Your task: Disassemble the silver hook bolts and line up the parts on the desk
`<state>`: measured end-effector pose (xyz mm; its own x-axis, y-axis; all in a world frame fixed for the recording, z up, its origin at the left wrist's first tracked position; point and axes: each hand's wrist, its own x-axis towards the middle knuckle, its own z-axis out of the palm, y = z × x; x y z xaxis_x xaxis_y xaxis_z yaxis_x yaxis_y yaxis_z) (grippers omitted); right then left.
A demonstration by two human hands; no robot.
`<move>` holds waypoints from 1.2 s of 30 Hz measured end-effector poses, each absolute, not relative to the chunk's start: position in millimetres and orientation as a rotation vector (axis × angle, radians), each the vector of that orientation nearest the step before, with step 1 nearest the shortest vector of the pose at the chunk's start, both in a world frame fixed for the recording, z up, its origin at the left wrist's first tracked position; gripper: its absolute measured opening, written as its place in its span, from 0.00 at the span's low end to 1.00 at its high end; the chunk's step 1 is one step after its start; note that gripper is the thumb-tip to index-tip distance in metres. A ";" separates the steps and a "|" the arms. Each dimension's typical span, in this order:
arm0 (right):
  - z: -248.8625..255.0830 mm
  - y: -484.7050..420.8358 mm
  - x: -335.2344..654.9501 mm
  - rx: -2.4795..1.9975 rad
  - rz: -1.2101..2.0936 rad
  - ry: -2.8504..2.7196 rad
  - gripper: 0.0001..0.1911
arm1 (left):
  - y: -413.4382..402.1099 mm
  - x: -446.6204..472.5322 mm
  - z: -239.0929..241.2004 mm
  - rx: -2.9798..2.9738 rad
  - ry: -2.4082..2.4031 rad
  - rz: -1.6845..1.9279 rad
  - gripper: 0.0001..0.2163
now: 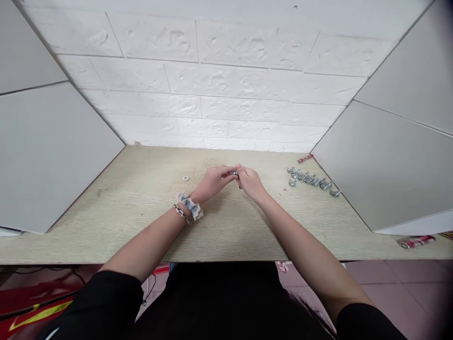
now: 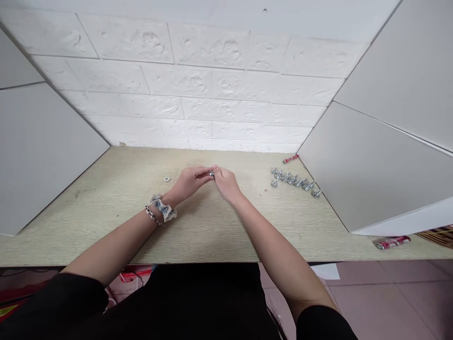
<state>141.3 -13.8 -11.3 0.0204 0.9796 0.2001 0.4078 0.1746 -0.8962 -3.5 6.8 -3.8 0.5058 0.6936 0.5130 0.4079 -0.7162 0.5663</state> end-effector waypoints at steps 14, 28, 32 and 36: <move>-8.4 -9.0 142.7 -1.073 1.129 -1.372 0.13 | 11.0 -12.2 -0.6 2.600 0.908 1.120 0.10; -2.4 -8.8 147.7 -1.148 1.079 -1.135 0.14 | 12.5 -12.5 -6.2 2.598 0.891 1.256 0.11; -7.5 -9.9 147.8 -1.283 0.976 -1.404 0.26 | 9.3 -11.6 -4.9 2.687 0.872 1.235 0.11; -10.0 -12.1 145.1 -1.280 0.945 -1.509 0.27 | 8.8 -11.1 -5.2 2.729 0.831 1.203 0.11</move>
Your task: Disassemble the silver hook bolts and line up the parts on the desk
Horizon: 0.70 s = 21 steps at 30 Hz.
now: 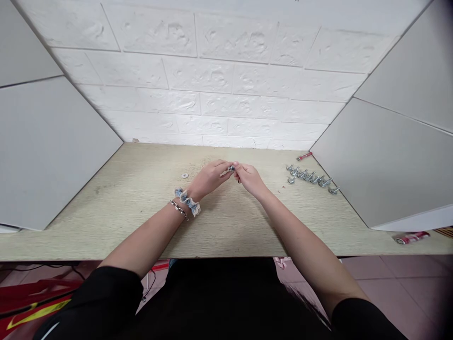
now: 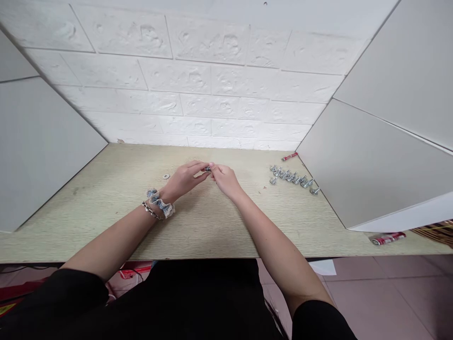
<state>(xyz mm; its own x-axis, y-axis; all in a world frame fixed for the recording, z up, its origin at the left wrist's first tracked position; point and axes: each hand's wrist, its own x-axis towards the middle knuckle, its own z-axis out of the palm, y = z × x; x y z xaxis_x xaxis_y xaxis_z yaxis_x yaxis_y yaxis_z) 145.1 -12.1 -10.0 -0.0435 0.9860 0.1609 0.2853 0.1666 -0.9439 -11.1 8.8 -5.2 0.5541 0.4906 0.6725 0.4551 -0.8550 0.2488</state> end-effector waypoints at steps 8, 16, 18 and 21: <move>-8.9 -12.0 144.6 -1.232 0.886 -1.543 0.05 | 14.8 -13.8 -7.2 2.692 0.873 1.281 0.10; -5.7 -15.9 144.8 -1.314 0.795 -1.601 0.20 | 8.3 -10.5 -1.1 2.639 0.818 1.180 0.09; -5.6 -16.7 144.7 -1.324 0.783 -1.628 0.20 | 7.7 -9.3 0.9 2.485 0.889 1.149 0.09; -6.5 -16.4 144.2 -1.326 0.783 -1.620 0.18 | 7.0 -8.0 4.5 2.257 0.975 1.079 0.08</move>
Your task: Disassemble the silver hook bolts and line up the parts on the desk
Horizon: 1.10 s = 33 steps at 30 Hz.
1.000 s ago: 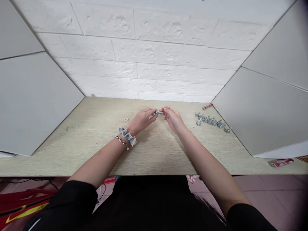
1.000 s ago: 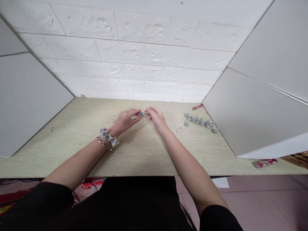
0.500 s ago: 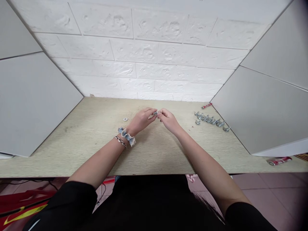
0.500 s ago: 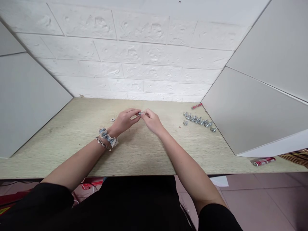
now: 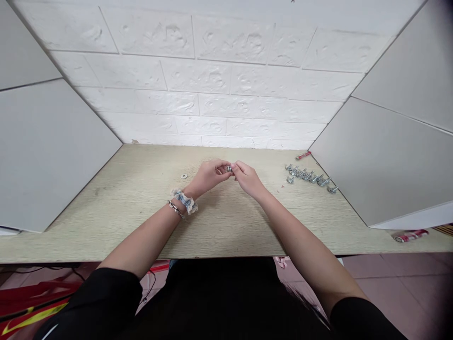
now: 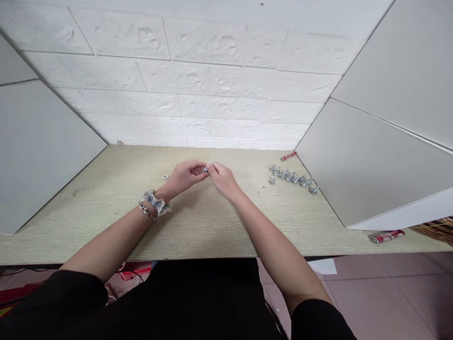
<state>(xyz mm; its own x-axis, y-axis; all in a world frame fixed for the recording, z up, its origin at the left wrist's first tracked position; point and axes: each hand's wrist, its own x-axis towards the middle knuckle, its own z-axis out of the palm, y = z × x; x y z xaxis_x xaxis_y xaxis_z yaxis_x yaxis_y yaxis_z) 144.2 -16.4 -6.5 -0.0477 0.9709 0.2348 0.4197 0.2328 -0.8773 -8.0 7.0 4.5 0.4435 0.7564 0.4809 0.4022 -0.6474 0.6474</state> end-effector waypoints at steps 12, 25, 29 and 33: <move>-1.1 -12.2 145.1 -1.149 1.102 -1.256 0.09 | 1.7 -4.9 7.8 2.280 0.910 1.170 0.09; -6.5 -14.9 140.1 -1.163 1.002 -1.506 0.11 | 6.6 -6.7 4.1 2.354 0.876 1.234 0.09; -2.9 -14.3 139.9 -1.059 1.017 -1.381 0.11 | 7.7 -8.2 2.7 2.407 0.894 1.216 0.10; -3.7 -13.3 141.6 -1.193 0.944 -1.344 0.08 | 7.8 -8.9 3.7 2.405 0.894 1.217 0.09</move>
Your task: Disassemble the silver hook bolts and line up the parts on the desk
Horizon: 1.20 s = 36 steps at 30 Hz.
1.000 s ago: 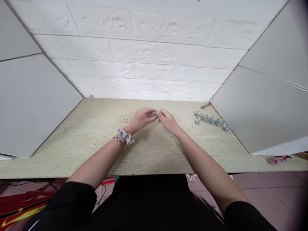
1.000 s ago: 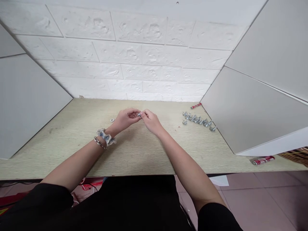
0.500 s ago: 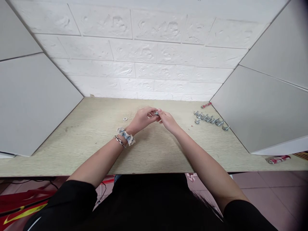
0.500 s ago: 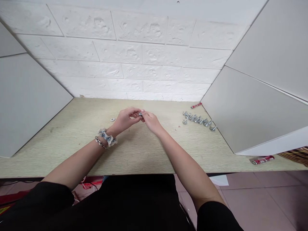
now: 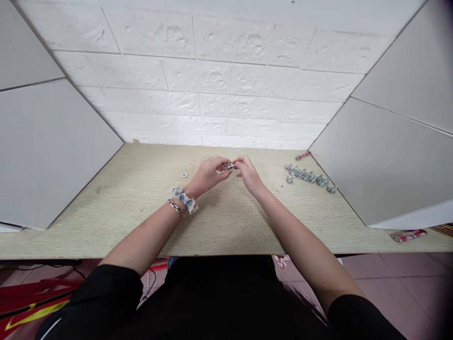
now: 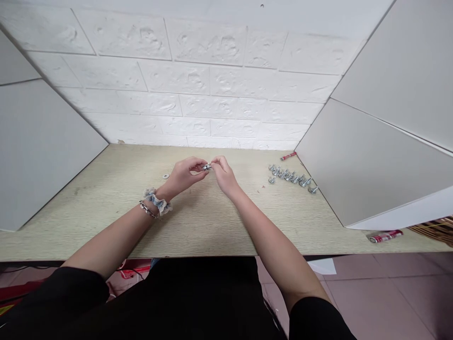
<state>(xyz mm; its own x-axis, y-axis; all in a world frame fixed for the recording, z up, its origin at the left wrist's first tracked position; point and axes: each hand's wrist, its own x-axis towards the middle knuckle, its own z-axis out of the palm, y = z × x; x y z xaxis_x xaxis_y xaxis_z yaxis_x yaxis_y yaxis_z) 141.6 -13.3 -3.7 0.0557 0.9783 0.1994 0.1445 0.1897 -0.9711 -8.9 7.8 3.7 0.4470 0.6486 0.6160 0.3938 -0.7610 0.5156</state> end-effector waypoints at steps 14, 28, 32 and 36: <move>-9.0 -11.9 141.9 -1.049 1.001 -1.450 0.07 | 6.9 -12.1 12.2 2.118 0.908 1.033 0.09; -9.8 -15.9 142.8 -1.322 0.934 -1.561 0.28 | 4.6 -9.9 12.1 2.262 0.897 1.013 0.09; -11.9 -13.2 143.0 -1.255 0.922 -1.583 0.18 | 6.7 -10.8 11.4 2.267 0.898 1.045 0.07; -12.4 -11.7 142.9 -1.072 0.955 -1.486 0.07 | 7.7 -11.1 11.1 2.270 0.914 1.057 0.08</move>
<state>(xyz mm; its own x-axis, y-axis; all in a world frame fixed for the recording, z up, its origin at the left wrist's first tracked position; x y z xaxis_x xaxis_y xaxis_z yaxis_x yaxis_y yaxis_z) 142.9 -11.7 -12.4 -0.0783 0.9572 0.2787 0.1441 0.2875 -0.9469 -11.1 7.7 11.1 0.4813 0.7330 0.4806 0.3696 -0.6669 0.6470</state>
